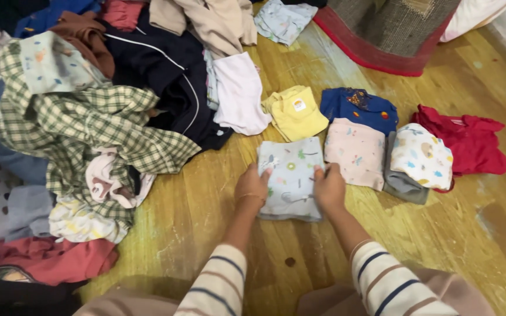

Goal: Folding various items of clothing on the floor and sorting them into piles.

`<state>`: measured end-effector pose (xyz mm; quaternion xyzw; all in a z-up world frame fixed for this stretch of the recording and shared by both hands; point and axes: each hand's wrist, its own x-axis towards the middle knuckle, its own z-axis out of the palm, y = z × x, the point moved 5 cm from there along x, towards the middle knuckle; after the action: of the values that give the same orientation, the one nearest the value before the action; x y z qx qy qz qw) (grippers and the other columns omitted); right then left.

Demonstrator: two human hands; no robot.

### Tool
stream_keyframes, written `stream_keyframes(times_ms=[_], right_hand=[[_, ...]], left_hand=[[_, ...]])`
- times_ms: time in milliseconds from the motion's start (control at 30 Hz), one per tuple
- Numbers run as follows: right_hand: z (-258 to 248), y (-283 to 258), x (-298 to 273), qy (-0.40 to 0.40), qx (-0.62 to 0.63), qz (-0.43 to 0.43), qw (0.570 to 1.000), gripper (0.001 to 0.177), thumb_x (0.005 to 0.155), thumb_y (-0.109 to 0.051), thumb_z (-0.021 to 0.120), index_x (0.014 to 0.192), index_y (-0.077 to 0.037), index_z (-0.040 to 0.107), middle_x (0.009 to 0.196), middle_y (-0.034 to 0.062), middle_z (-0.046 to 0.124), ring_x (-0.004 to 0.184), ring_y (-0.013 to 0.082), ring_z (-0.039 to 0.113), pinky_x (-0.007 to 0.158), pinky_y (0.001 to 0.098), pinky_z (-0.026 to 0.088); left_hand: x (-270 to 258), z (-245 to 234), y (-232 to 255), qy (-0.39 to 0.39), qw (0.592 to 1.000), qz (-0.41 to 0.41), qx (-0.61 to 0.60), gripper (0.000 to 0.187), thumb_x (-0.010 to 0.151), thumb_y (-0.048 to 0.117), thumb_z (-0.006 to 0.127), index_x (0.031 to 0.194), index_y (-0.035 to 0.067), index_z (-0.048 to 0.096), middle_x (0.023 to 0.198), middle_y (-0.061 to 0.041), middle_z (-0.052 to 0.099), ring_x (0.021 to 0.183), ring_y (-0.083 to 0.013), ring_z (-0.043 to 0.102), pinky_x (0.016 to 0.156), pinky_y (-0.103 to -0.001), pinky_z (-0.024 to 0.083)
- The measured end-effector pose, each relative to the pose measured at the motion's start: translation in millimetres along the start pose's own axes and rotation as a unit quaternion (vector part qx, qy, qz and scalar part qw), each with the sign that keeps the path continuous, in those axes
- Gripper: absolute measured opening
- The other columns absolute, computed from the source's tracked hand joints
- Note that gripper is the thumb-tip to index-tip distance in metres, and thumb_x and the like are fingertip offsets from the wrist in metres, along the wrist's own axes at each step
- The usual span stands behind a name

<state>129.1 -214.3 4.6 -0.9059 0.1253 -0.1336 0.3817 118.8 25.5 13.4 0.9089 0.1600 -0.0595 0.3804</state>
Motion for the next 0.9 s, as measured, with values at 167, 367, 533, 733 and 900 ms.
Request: stream_keyframes(times_ms=[167, 367, 533, 733, 900], right_hand=[[-15.0, 15.6, 12.5, -0.056, -0.037, 0.029, 0.997, 0.032, 0.094, -0.031, 0.070, 0.099, -0.001, 0.061, 0.085, 0.0224, 0.070, 0.080, 0.0412, 0.069, 0.074, 0.0483, 0.053], [-31.5, -41.8, -13.3, -0.022, -0.103, -0.080, 0.991, 0.031, 0.092, -0.025, 0.069, 0.112, -0.003, 0.062, 0.116, 0.0208, 0.065, 0.110, 0.0385, 0.060, 0.095, 0.0465, 0.048], [-4.1, -43.9, -28.2, -0.024, -0.122, -0.255, 0.959, 0.044, 0.096, -0.022, 0.060, 0.135, 0.000, 0.056, 0.144, 0.0204, 0.053, 0.134, 0.0384, 0.048, 0.111, 0.0484, 0.037], [14.1, -29.0, -38.2, -0.089, -0.152, -0.271, 0.946, 0.055, 0.100, -0.025, 0.052, 0.148, 0.002, 0.045, 0.156, 0.0223, 0.042, 0.146, 0.0390, 0.036, 0.117, 0.0490, 0.029], [15.3, -32.0, -33.1, -0.064, -0.147, -0.288, 0.944, 0.054, 0.101, -0.026, 0.050, 0.148, 0.000, 0.044, 0.157, 0.0207, 0.041, 0.147, 0.0389, 0.036, 0.119, 0.0493, 0.029]], left_hand=[[-11.4, -0.2, 33.7, -0.020, 0.998, -0.059, -0.014, 0.041, 0.098, 0.040, 0.063, 0.121, 0.006, 0.060, 0.114, -0.023, 0.070, 0.107, -0.0424, 0.067, 0.089, -0.053, 0.054], [-14.5, 21.6, 33.0, 0.167, 0.962, 0.135, 0.169, 0.049, 0.096, 0.027, 0.065, 0.141, 0.012, 0.054, 0.147, -0.010, 0.052, 0.141, -0.0281, 0.047, 0.115, -0.048, 0.041], [-25.7, 49.5, 32.7, 0.139, 0.909, 0.331, 0.214, 0.071, 0.093, 0.039, 0.059, 0.151, 0.003, 0.041, 0.161, -0.013, 0.037, 0.150, -0.0268, 0.033, 0.123, -0.050, 0.021], [-24.6, 63.4, 17.3, 0.102, 0.925, 0.292, 0.219, 0.072, 0.097, 0.044, 0.053, 0.155, 0.005, 0.036, 0.165, -0.012, 0.028, 0.154, -0.0260, 0.021, 0.124, -0.049, 0.014], [-20.9, 58.4, 23.3, 0.088, 0.924, 0.292, 0.230, 0.076, 0.095, 0.044, 0.053, 0.156, 0.003, 0.033, 0.167, -0.012, 0.026, 0.155, -0.0272, 0.017, 0.125, -0.049, 0.012]])
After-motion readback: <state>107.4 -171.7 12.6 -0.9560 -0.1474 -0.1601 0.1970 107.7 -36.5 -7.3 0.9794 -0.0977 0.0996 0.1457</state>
